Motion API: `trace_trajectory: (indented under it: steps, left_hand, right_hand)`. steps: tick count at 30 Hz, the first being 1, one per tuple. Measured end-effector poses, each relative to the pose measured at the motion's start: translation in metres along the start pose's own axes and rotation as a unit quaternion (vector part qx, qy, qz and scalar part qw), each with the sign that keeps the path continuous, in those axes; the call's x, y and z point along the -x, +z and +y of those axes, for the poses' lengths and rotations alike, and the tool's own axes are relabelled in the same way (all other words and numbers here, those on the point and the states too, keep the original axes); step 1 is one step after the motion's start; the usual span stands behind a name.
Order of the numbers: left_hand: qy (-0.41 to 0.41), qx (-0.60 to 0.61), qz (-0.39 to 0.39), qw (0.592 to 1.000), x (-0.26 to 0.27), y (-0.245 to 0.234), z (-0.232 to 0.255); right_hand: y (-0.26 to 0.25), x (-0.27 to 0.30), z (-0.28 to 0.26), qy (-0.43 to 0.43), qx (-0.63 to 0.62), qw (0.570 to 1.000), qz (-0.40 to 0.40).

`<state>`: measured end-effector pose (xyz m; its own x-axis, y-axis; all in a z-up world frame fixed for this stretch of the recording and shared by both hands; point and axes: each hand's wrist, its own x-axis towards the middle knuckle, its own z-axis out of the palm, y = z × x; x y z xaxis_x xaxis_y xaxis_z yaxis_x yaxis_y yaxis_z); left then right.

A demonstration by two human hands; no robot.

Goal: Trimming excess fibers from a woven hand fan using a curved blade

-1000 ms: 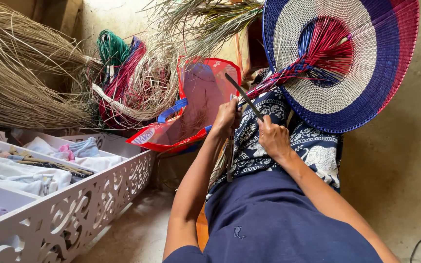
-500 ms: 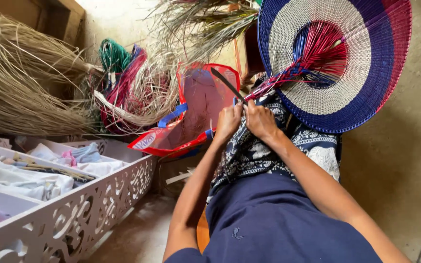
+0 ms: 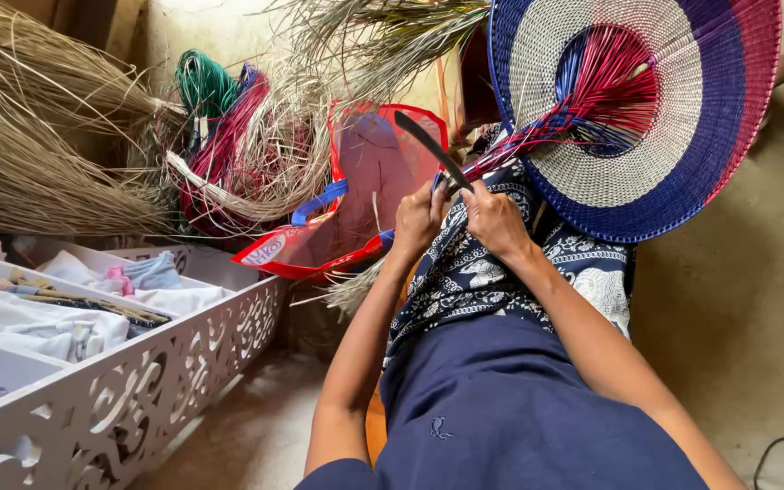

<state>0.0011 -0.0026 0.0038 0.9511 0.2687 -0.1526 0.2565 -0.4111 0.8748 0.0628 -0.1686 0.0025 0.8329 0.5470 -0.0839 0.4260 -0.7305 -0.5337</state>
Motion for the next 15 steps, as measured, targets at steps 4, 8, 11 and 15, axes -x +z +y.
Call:
trace_trajectory:
  steps: [4, 8, 11, 15]
  left_hand:
    - [-0.021, 0.114, 0.035, 0.993, -0.015, 0.026, -0.036]
    - [-0.082, 0.196, 0.028, 0.977, -0.023, 0.041, -0.057]
    - [-0.116, 0.228, 0.019, 0.966, -0.018, 0.033, -0.044]
    - [-0.139, 0.244, 0.020, 0.959, -0.018, 0.037, -0.042]
  right_hand:
    - [-0.001, 0.005, 0.011, 0.015, -0.005, 1.000, 0.019]
    - [-0.008, 0.017, 0.004, 0.027, 0.003, 0.999, 0.029]
    - [0.003, 0.023, 0.013, 0.020, -0.010, 0.999, 0.025]
    - [-0.004, 0.032, 0.006, 0.022, 0.000, 1.000, 0.019]
